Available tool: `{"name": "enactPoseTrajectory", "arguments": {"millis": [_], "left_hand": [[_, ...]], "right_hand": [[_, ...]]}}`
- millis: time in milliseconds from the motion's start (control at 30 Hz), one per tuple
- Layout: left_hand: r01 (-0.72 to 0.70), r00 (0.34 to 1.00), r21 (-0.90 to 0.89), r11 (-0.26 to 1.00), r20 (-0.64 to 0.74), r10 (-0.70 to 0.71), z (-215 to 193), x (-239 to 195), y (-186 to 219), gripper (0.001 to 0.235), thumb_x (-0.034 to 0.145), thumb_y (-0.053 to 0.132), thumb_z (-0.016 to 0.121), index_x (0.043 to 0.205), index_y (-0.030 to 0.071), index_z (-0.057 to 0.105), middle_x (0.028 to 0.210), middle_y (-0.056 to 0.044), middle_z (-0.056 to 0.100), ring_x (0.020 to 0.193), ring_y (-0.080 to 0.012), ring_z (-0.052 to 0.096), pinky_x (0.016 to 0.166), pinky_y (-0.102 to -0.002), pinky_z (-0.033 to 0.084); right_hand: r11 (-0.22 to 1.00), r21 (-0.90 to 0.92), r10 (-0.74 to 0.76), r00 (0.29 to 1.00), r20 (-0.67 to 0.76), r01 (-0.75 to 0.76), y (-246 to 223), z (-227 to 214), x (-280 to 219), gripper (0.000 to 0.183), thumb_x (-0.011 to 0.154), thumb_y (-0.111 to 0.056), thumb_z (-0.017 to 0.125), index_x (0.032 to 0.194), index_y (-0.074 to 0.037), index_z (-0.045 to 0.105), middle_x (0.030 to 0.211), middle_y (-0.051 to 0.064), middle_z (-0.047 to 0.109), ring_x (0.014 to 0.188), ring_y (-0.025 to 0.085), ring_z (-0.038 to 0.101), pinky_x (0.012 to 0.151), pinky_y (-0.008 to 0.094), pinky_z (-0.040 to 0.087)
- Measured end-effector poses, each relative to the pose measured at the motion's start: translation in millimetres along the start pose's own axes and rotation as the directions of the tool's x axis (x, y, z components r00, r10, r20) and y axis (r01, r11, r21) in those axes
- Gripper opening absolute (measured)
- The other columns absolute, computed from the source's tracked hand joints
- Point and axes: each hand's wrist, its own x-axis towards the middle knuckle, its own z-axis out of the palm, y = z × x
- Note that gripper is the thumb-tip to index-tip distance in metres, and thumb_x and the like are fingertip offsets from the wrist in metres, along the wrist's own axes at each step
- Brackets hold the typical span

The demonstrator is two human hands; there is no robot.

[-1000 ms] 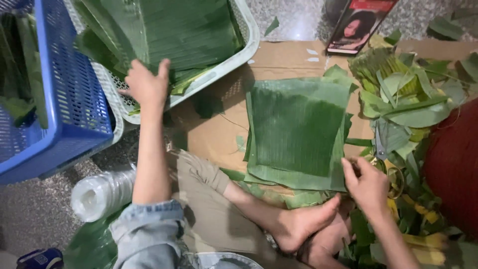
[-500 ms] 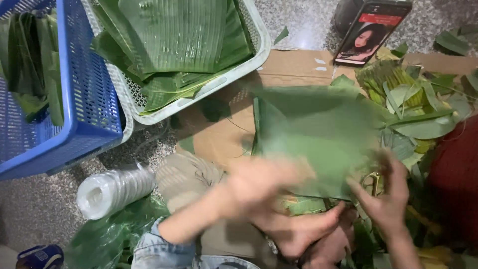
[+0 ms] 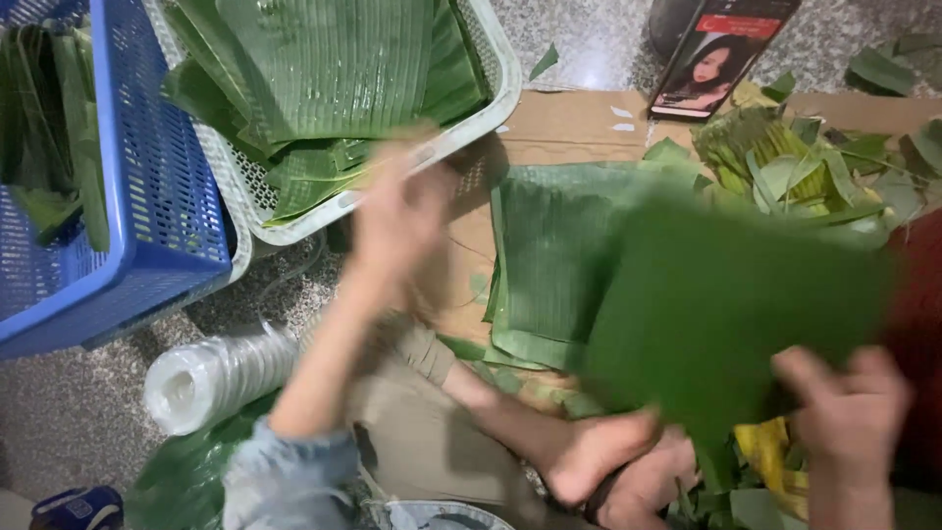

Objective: Sorting and stacking banana leaves on a cardboard sheet on the floor at a fast, efficient pace.

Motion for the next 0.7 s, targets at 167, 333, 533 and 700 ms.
{"name": "enactPoseTrajectory", "arguments": {"millis": [167, 333, 533, 700], "left_hand": [[0.325, 0.769, 0.751, 0.574, 0.144, -0.623, -44.3, 18.6, -152.4, 0.106, 0.071, -0.01, 0.074, 0.163, 0.017, 0.029, 0.168, -0.019, 0.016, 0.151, -0.0451, 0.011, 0.117, -0.074, 0.013], [0.086, 0.949, 0.761, 0.643, 0.133, -0.284, -71.7, -6.1, -195.0, 0.042, 0.097, 0.013, 0.062, 0.139, 0.013, 0.069, 0.137, -0.009, 0.069, 0.112, -0.0331, 0.07, 0.083, -0.045, 0.057], [0.433, 0.866, -0.088, 0.897, -0.234, -0.441, -82.7, 0.0, -105.4, 0.012, 0.11, 0.006, 0.055, 0.101, 0.0, 0.061, 0.081, 0.0, 0.052, 0.071, -0.0092, 0.043, 0.063, -0.026, 0.037], [0.493, 0.734, -0.688, 0.533, -0.001, -0.68, -52.7, -16.0, -6.6, 0.02, 0.1, 0.016, 0.058, 0.115, 0.004, 0.064, 0.097, -0.001, 0.062, 0.088, -0.0106, 0.056, 0.086, -0.025, 0.047]], "right_hand": [[0.817, -0.449, -0.498, 0.836, -0.231, 0.362, -21.1, -0.9, 32.6, 0.024, 0.127, 0.018, 0.058, 0.147, 0.023, 0.046, 0.141, 0.037, 0.055, 0.121, 0.04, 0.056, 0.103, 0.046, 0.049], [0.349, -0.853, -0.729, 0.684, 0.014, 0.388, -44.5, 30.8, 51.2, 0.047, 0.108, 0.022, 0.06, 0.149, 0.027, 0.036, 0.139, 0.053, 0.055, 0.12, 0.066, 0.059, 0.108, 0.058, 0.047], [0.352, -0.881, -0.653, 0.757, 0.011, 0.316, -52.4, 36.9, 39.9, 0.068, 0.106, 0.019, 0.074, 0.16, 0.018, 0.033, 0.133, 0.043, 0.065, 0.111, 0.053, 0.069, 0.093, 0.053, 0.056], [0.227, -0.839, -0.756, 0.633, 0.169, 0.494, -85.5, 60.9, 23.4, 0.082, 0.093, 0.023, 0.081, 0.159, 0.017, 0.032, 0.15, 0.038, 0.048, 0.133, 0.052, 0.052, 0.115, 0.054, 0.046]]}}
